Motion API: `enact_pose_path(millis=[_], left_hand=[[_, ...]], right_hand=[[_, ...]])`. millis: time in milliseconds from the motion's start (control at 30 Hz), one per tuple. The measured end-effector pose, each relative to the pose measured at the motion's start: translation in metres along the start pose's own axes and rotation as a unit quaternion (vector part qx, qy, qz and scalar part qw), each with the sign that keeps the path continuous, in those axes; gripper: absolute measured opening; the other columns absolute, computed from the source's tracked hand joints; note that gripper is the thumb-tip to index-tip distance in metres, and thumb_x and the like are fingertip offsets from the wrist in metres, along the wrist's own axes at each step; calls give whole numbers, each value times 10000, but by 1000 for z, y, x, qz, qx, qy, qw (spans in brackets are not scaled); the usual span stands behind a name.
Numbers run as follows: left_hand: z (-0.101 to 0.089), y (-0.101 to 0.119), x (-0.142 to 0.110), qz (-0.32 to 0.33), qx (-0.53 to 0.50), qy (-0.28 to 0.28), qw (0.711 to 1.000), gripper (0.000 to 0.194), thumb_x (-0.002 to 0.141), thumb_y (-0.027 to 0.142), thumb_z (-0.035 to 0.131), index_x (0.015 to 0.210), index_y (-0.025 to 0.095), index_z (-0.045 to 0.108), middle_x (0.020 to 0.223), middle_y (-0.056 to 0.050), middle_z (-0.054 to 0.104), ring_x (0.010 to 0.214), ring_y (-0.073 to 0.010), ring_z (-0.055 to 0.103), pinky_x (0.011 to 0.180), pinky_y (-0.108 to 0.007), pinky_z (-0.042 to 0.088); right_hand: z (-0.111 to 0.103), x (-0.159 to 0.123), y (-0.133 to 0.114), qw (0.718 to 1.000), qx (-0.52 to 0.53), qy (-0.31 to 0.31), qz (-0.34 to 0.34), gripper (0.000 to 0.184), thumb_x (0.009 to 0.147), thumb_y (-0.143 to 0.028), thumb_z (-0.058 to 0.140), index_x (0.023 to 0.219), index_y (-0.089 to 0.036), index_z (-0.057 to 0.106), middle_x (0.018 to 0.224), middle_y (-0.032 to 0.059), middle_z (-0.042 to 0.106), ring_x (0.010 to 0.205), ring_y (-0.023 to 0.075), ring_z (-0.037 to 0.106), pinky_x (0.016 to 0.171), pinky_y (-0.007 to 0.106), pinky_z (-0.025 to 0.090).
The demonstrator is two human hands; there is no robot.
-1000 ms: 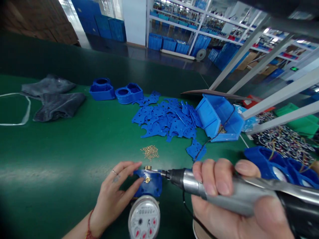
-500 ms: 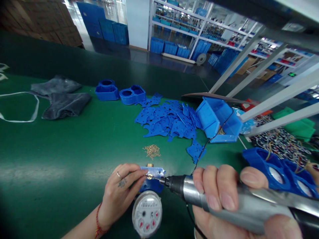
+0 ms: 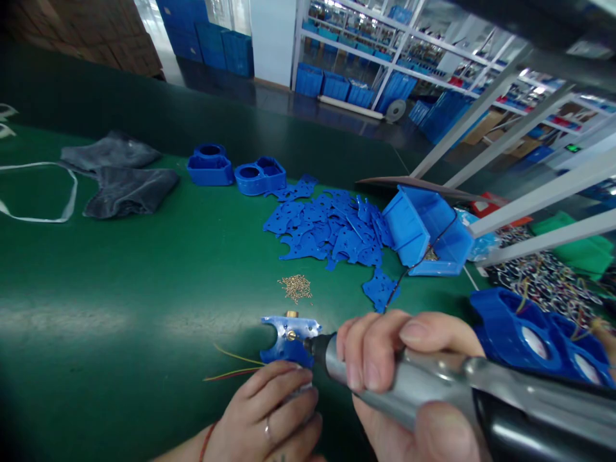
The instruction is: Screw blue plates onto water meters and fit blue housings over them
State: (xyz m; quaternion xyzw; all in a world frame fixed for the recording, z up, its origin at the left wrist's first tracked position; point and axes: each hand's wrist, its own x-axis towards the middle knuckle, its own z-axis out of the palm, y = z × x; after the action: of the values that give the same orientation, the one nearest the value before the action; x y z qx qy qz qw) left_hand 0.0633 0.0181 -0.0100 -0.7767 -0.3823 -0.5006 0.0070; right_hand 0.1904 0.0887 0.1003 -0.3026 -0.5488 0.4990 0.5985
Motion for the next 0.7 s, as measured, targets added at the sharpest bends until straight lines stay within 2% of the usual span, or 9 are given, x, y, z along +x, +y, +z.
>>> enact_pose_path(millis=[100, 233, 400, 700], left_hand=[[14, 1, -4, -18, -18, -19, 999, 195, 900, 276, 534, 819, 142, 649, 845, -26, 695, 870, -183, 638, 843, -336, 531], [17, -3, -7, -32, -39, -13, 999, 91, 831, 193, 580, 793, 141, 644, 820, -23, 698, 820, -182, 641, 754, -314, 552], [16, -2, -7, -41, -48, -10, 998, 70, 806, 164, 586, 802, 137, 650, 808, -23, 699, 821, -175, 641, 767, -305, 550], [18, -1, -9, -43, -45, 6, 998, 80, 801, 153, 575, 811, 137, 653, 818, -30, 703, 836, -180, 646, 775, -311, 549]], right_hand=[[12, 6, 3, 999, 22, -40, 12, 187, 800, -391, 700, 911, -251, 644, 563, -27, 510, 485, 109, 452, 460, 259, 428], [20, 7, 14, 998, 14, -65, 12, 165, 818, -366, 687, 917, -248, 628, 584, -35, 517, 513, 103, 479, 495, 249, 460], [18, 4, 20, 994, -5, -110, 12, 161, 868, -359, 622, 989, -257, 588, 635, -28, 528, 562, 119, 508, 539, 279, 474], [15, 0, 23, 991, -13, -133, 8, 181, 889, -346, 594, 1032, -245, 547, 689, -24, 540, 608, 122, 522, 585, 296, 472]])
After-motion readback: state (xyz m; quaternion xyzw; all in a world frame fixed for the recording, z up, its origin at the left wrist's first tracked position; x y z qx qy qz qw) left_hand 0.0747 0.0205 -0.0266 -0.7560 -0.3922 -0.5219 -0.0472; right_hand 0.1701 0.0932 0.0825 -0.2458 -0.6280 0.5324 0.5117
